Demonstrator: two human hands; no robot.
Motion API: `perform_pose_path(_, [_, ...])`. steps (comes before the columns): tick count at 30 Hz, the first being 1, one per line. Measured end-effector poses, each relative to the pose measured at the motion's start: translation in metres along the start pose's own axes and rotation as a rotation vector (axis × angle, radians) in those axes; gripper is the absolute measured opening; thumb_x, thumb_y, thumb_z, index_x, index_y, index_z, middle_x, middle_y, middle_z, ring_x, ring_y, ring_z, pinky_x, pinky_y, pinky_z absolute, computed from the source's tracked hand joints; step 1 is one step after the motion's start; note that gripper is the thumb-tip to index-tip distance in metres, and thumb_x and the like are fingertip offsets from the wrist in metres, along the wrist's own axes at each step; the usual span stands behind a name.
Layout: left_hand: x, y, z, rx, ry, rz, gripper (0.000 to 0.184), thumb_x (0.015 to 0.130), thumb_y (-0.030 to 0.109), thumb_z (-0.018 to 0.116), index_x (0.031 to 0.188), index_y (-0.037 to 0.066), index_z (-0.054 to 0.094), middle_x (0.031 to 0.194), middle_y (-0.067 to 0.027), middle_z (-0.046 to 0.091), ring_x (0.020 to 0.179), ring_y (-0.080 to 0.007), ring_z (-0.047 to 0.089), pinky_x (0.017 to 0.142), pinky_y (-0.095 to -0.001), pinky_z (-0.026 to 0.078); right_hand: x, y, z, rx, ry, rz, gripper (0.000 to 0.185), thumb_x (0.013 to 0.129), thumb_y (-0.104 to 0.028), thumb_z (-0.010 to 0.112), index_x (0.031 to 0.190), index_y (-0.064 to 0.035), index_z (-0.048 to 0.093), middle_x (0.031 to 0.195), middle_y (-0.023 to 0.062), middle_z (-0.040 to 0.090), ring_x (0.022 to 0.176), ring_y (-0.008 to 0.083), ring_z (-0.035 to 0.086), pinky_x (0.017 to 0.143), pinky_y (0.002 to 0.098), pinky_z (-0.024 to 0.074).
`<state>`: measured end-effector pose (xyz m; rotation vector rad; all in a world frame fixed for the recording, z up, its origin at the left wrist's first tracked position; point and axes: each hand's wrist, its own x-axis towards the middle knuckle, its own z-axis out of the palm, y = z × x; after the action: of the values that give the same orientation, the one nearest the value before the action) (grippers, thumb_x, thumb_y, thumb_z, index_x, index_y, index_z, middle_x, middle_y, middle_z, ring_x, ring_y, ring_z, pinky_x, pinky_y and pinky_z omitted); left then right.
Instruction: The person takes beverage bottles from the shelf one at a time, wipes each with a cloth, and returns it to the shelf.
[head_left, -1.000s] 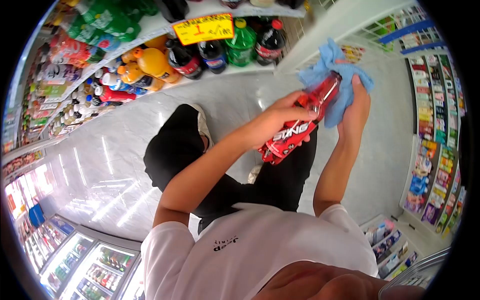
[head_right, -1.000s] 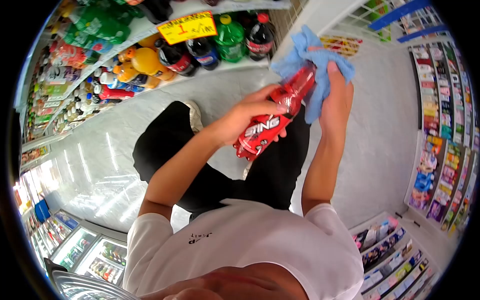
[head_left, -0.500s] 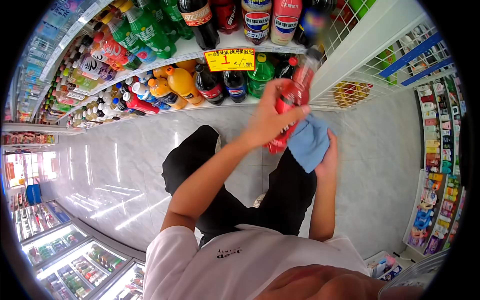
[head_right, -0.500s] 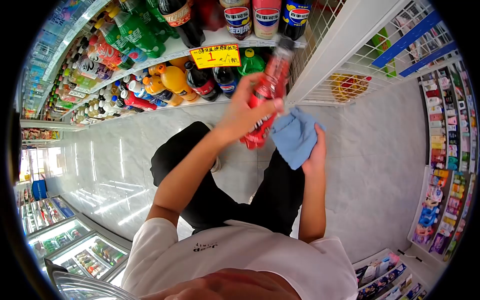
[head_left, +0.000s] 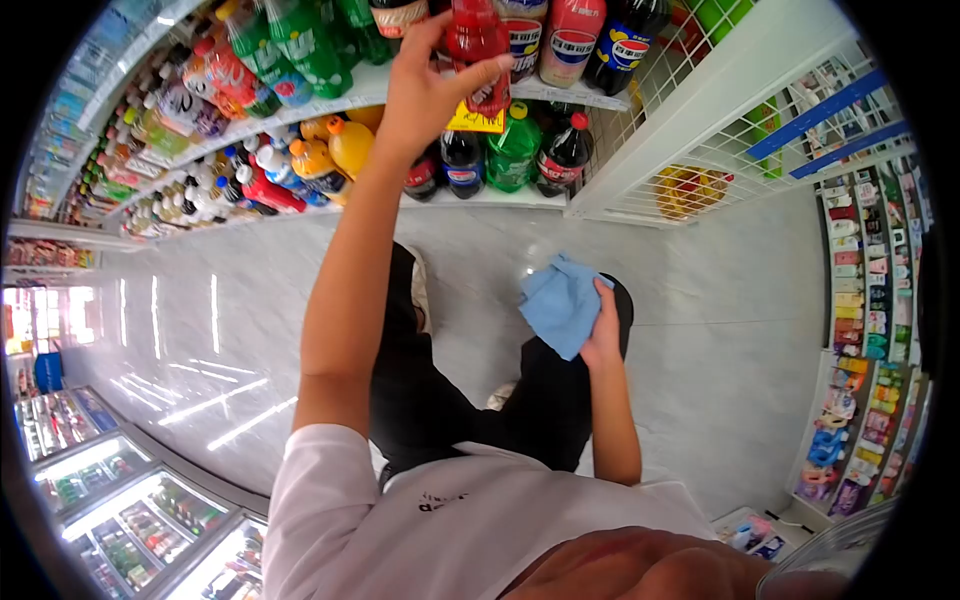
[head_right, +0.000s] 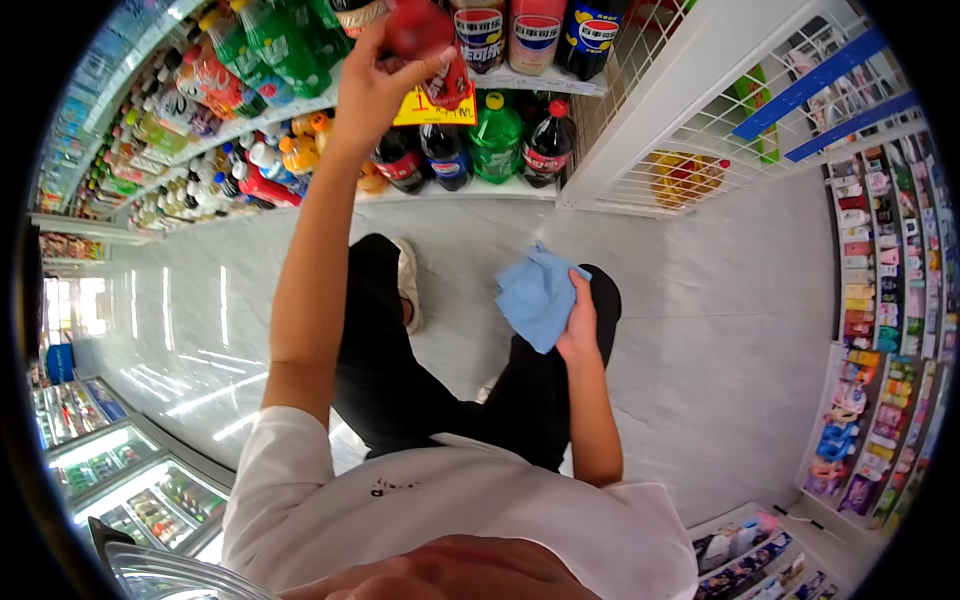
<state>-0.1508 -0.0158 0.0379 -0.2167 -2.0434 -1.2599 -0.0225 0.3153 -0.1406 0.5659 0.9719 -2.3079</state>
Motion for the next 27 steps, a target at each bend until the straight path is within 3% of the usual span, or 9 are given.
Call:
perform_pose_path(1, [0.005, 0.011, -0.004, 0.042, -0.014, 0.05, 0.085, 0.072, 0.022, 0.09, 0.14, 0.001, 0.045, 0.122, -0.0125, 0.055, 0.109, -0.0214, 0.062, 0.091, -0.0343, 0.053, 0.001, 0.004, -0.004, -0.003, 0.004, 0.015, 0.053, 0.101, -0.039, 0.048, 0.137, -0.0003, 0.051, 0.135, 0.0124, 0.058, 0.125, 0.0267, 0.055, 0.109, 0.0398, 0.0411])
perform_pose_path(2, [0.002, 0.026, -0.004, 0.027, 0.007, -0.108, 0.049, 0.085, 0.009, 0.079, 0.126, -0.002, 0.054, 0.114, -0.0095, 0.06, 0.101, -0.014, 0.061, 0.085, -0.0278, 0.051, 0.006, 0.008, -0.004, 0.001, -0.002, 0.024, 0.053, 0.101, -0.039, 0.048, 0.138, -0.0005, 0.051, 0.136, 0.0124, 0.058, 0.125, 0.027, 0.054, 0.109, 0.0402, 0.0411])
perform_pose_path(5, [0.002, 0.013, 0.0, -0.291, 0.008, -0.237, 0.053, 0.084, 0.01, 0.079, 0.128, -0.001, 0.052, 0.112, -0.0083, 0.061, 0.098, -0.0132, 0.062, 0.083, -0.028, 0.051, 0.023, 0.026, -0.02, -0.017, -0.018, 0.074, 0.054, 0.1, -0.039, 0.049, 0.139, -0.0008, 0.049, 0.136, 0.0128, 0.057, 0.124, 0.0276, 0.054, 0.108, 0.0407, 0.0416])
perform_pose_path(6, [0.002, 0.012, 0.003, -0.134, 0.084, -0.079, 0.057, 0.083, 0.011, 0.08, 0.131, 0.0, 0.05, 0.112, -0.0096, 0.062, 0.097, -0.016, 0.064, 0.082, -0.0292, 0.052, 0.025, 0.03, -0.021, -0.047, 0.004, 0.085, 0.054, 0.1, -0.039, 0.05, 0.138, -0.0006, 0.05, 0.134, 0.0127, 0.058, 0.123, 0.0271, 0.055, 0.107, 0.0404, 0.0423])
perform_pose_path(9, [0.006, 0.016, 0.008, -0.147, 0.152, -0.017, 0.057, 0.084, 0.012, 0.08, 0.13, 0.0, 0.05, 0.114, -0.0123, 0.063, 0.099, -0.0189, 0.065, 0.081, -0.0303, 0.053, 0.034, 0.037, -0.025, -0.179, 0.062, 0.105, 0.054, 0.1, -0.04, 0.05, 0.137, -0.0006, 0.051, 0.133, 0.0134, 0.059, 0.122, 0.0273, 0.056, 0.107, 0.0411, 0.0429])
perform_pose_path(13, [0.009, 0.011, 0.009, 0.045, 0.212, -0.094, 0.06, 0.085, 0.015, 0.079, 0.134, -0.001, 0.048, 0.113, -0.0159, 0.065, 0.101, -0.0212, 0.066, 0.083, -0.0318, 0.053, 0.038, 0.043, -0.028, -0.221, 0.119, 0.11, 0.051, 0.099, -0.039, 0.054, 0.13, 0.0002, 0.055, 0.121, 0.0113, 0.064, 0.111, 0.0239, 0.06, 0.1, 0.0385, 0.0471])
perform_pose_path(18, [0.009, 0.005, 0.008, 0.253, 0.234, 0.096, 0.054, 0.082, 0.01, 0.078, 0.13, 0.001, 0.054, 0.114, -0.0178, 0.062, 0.103, -0.0374, 0.061, 0.09, -0.0396, 0.049, 0.033, 0.038, -0.021, -0.206, 0.14, 0.088, 0.052, 0.099, -0.041, 0.053, 0.131, -0.0002, 0.055, 0.125, 0.0134, 0.063, 0.115, 0.0263, 0.06, 0.102, 0.0404, 0.0463])
perform_pose_path(21, [0.009, 0.004, 0.008, 0.39, 0.239, 0.217, 0.056, 0.081, 0.01, 0.078, 0.131, 0.0, 0.053, 0.119, -0.0186, 0.058, 0.107, -0.0369, 0.059, 0.091, -0.0393, 0.049, 0.032, 0.037, -0.017, -0.207, 0.143, 0.087, 0.052, 0.099, -0.041, 0.052, 0.131, -0.0001, 0.055, 0.127, 0.0141, 0.062, 0.117, 0.0275, 0.059, 0.103, 0.0416, 0.0457])
perform_pose_path(27, [0.01, -0.009, 0.014, 0.364, 0.244, 0.201, 0.057, 0.081, 0.01, 0.078, 0.13, -0.003, 0.052, 0.12, -0.0209, 0.055, 0.111, -0.0399, 0.055, 0.095, -0.0415, 0.047, 0.033, 0.037, -0.021, -0.169, 0.144, 0.088, 0.053, 0.099, -0.041, 0.051, 0.132, 0.001, 0.055, 0.128, 0.0145, 0.062, 0.118, 0.028, 0.059, 0.105, 0.0418, 0.0449])
